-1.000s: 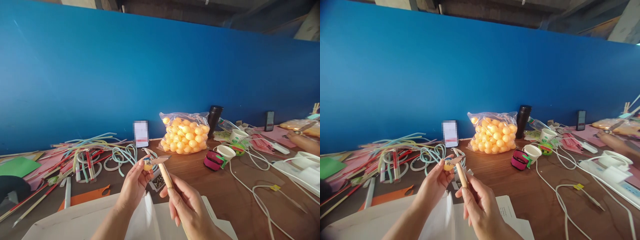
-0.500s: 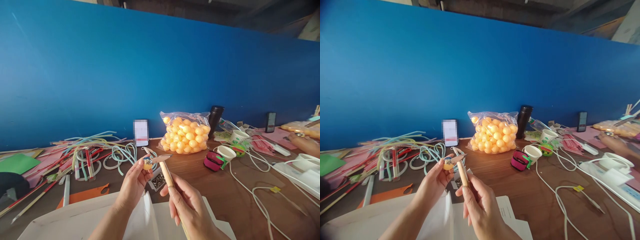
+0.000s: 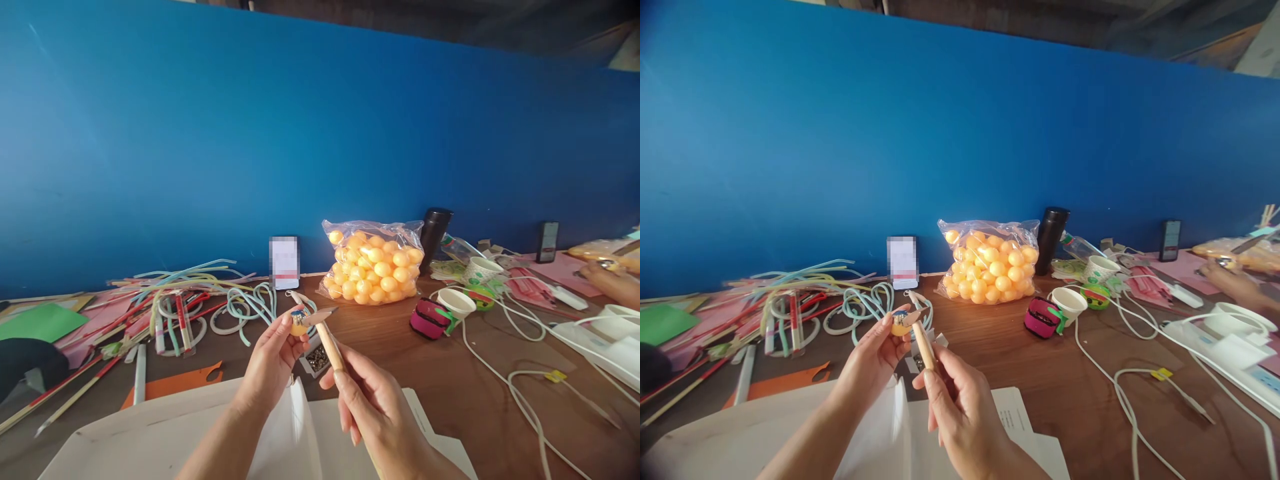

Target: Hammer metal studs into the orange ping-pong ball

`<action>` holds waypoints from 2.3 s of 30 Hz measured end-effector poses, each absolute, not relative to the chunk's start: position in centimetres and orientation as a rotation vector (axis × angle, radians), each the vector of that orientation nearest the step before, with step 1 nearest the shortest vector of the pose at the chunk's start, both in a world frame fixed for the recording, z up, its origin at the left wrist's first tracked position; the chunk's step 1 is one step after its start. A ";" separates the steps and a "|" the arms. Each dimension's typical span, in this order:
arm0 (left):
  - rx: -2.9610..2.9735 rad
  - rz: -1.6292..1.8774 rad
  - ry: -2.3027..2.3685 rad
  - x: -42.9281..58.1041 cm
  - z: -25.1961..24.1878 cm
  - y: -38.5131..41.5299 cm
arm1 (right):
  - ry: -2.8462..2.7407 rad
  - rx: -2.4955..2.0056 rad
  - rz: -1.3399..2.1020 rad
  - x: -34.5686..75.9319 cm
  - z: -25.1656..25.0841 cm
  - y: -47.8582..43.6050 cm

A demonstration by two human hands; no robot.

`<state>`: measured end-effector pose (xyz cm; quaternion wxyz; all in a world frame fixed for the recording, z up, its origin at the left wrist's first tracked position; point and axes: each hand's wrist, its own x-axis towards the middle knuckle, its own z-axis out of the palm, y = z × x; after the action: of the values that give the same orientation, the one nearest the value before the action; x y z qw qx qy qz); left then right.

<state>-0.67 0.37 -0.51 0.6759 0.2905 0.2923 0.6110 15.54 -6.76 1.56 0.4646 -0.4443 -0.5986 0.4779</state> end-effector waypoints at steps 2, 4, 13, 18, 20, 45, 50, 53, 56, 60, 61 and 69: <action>0.658 1.384 0.659 -0.7 -0.4 0.3 | -1.466 -1.066 1.171 15.6 1.5 -6.7; 0.665 1.389 0.662 -0.7 -0.4 0.3 | -1.481 -1.050 1.173 15.8 1.3 -6.6; 0.663 1.399 0.666 -0.7 -0.2 0.3 | -1.476 -1.038 1.210 15.8 1.1 -6.4; 0.635 1.397 0.660 -0.7 -0.1 0.4 | -1.468 -1.026 1.204 15.7 1.5 -6.6; 0.575 1.388 0.647 -0.7 0.1 0.3 | -1.415 -1.018 1.176 15.7 1.8 -6.8; 0.655 1.387 0.581 -0.6 0.1 0.1 | -1.504 -1.054 1.123 15.3 1.9 -7.2; 0.648 1.411 0.594 -0.5 0.0 0.2 | -1.485 -1.072 1.143 15.4 1.8 -7.1; 0.684 1.421 0.604 -0.5 0.0 0.2 | -1.480 -1.076 1.158 15.4 1.8 -7.0; 0.708 1.422 0.634 -0.5 0.0 0.1 | -1.486 -1.088 1.157 15.4 1.9 -6.9; 0.729 1.427 0.684 -0.5 0.1 0.0 | -1.474 -1.087 1.150 15.4 1.9 -7.0; 0.738 1.424 0.691 -0.5 0.1 -0.1 | -1.476 -1.090 1.149 15.4 1.9 -7.0; 0.740 1.440 0.736 -0.4 0.3 -0.1 | -1.470 -1.076 1.154 15.3 1.9 -6.9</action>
<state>-0.42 -0.07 0.31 0.6298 0.3233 0.3214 0.6289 15.30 -6.90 1.88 0.4731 -0.4395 -0.6005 0.4716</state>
